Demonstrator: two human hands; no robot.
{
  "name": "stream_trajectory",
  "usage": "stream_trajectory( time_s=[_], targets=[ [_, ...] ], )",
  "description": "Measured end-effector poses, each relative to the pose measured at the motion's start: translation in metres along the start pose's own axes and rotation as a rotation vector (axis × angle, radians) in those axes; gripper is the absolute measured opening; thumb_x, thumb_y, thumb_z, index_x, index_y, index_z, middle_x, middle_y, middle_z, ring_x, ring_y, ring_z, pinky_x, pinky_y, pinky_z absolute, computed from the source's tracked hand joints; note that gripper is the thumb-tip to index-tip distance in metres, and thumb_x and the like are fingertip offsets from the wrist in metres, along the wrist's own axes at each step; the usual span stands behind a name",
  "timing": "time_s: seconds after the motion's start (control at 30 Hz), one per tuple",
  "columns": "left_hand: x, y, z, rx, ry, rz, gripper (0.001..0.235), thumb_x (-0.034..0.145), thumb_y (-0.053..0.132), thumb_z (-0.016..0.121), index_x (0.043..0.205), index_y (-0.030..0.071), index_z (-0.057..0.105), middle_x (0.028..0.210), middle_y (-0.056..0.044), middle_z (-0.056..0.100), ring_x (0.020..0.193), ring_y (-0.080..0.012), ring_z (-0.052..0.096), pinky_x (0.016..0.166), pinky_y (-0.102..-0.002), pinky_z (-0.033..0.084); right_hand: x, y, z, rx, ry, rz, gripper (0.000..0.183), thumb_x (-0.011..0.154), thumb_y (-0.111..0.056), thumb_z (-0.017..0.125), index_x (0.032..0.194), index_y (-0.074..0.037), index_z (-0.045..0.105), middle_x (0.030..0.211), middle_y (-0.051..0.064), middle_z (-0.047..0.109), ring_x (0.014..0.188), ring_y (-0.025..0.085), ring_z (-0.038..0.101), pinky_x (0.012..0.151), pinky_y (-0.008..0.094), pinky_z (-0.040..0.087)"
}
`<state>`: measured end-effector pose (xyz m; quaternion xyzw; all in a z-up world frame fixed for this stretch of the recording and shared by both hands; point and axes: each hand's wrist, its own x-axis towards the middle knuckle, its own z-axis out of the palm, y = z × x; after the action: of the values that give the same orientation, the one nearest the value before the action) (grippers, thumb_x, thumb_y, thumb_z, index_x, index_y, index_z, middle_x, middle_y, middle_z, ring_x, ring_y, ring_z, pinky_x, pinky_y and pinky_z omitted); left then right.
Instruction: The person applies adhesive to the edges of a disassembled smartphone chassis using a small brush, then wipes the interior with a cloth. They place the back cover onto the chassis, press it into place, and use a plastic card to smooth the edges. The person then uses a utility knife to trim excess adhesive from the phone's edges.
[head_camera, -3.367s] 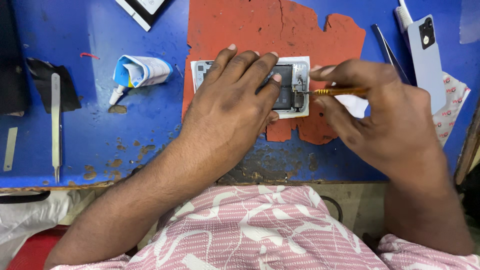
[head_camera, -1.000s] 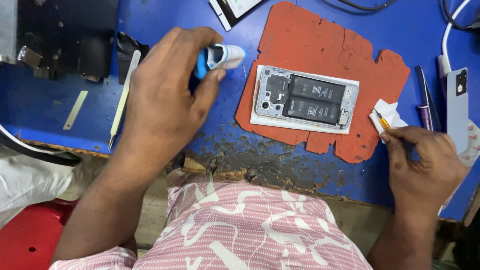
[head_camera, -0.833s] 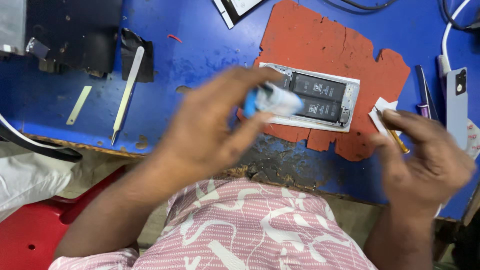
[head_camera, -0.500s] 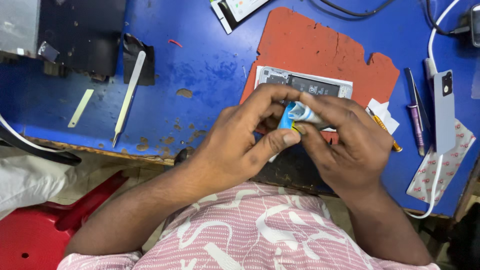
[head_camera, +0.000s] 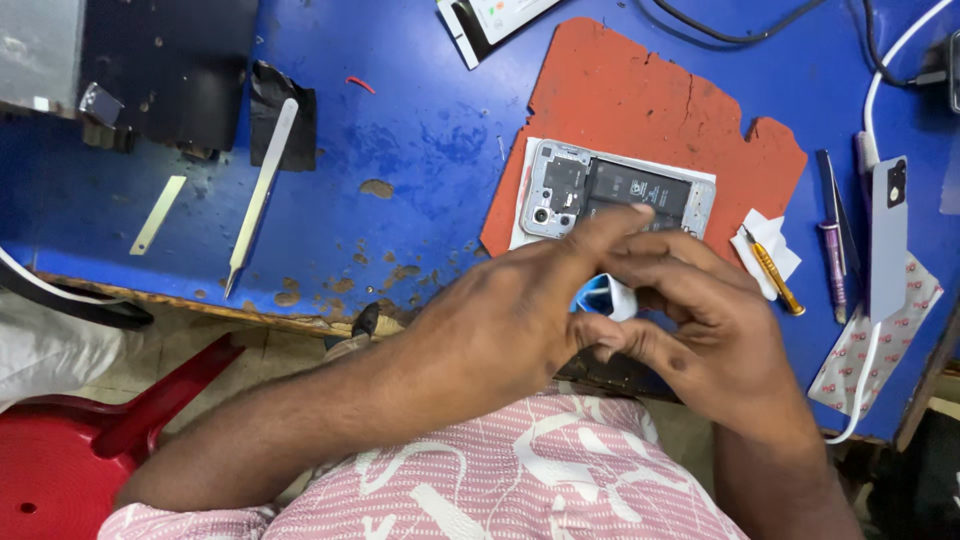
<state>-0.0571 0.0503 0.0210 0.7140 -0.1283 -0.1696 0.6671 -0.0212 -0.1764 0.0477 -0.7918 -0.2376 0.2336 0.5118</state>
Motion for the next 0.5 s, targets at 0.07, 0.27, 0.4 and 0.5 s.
stream_trajectory(
  time_s=[0.07,0.27,0.4,0.5],
  targets=[
    [0.000,-0.001,-0.001,-0.114,0.041,-0.019,0.074,0.096,0.036,0.065,0.155,0.008,0.030,0.103,-0.017,0.072,0.097,-0.0257,0.076,0.079,-0.037,0.065,-0.004,0.001,0.000,-0.026,0.052,0.056,0.032,0.094,-0.010,0.076,0.122,0.007,0.070,0.118,0.016,0.069,0.105,0.019,0.070,0.090,0.028,0.061],
    [-0.010,-0.013,-0.008,0.212,0.321,0.395,0.057,0.094,0.034,0.074,0.132,-0.002,0.049,0.107,-0.020,0.070,0.103,-0.0317,0.071,0.089,-0.042,0.057,0.000,0.009,0.008,0.190,0.265,0.005,0.023,0.102,-0.010,0.077,0.109,0.006,0.062,0.117,0.020,0.070,0.107,0.019,0.071,0.097,0.029,0.061],
    [-0.014,-0.021,-0.008,0.361,0.337,0.365,0.025,0.096,0.016,0.077,0.111,-0.001,0.066,0.089,-0.012,0.071,0.085,-0.0262,0.068,0.078,-0.041,0.053,0.016,0.004,0.015,0.286,0.336,0.022,0.026,0.096,-0.012,0.077,0.108,0.000,0.056,0.112,0.019,0.073,0.090,0.015,0.073,0.080,0.025,0.064],
    [-0.014,-0.026,-0.011,0.356,0.359,0.373,0.015,0.096,0.006,0.076,0.104,-0.003,0.067,0.082,-0.011,0.068,0.075,-0.0238,0.065,0.070,-0.040,0.050,0.028,-0.003,0.016,0.117,0.229,-0.013,0.025,0.098,-0.007,0.074,0.109,0.001,0.053,0.112,0.019,0.071,0.094,0.016,0.073,0.084,0.027,0.064]
  ],
)
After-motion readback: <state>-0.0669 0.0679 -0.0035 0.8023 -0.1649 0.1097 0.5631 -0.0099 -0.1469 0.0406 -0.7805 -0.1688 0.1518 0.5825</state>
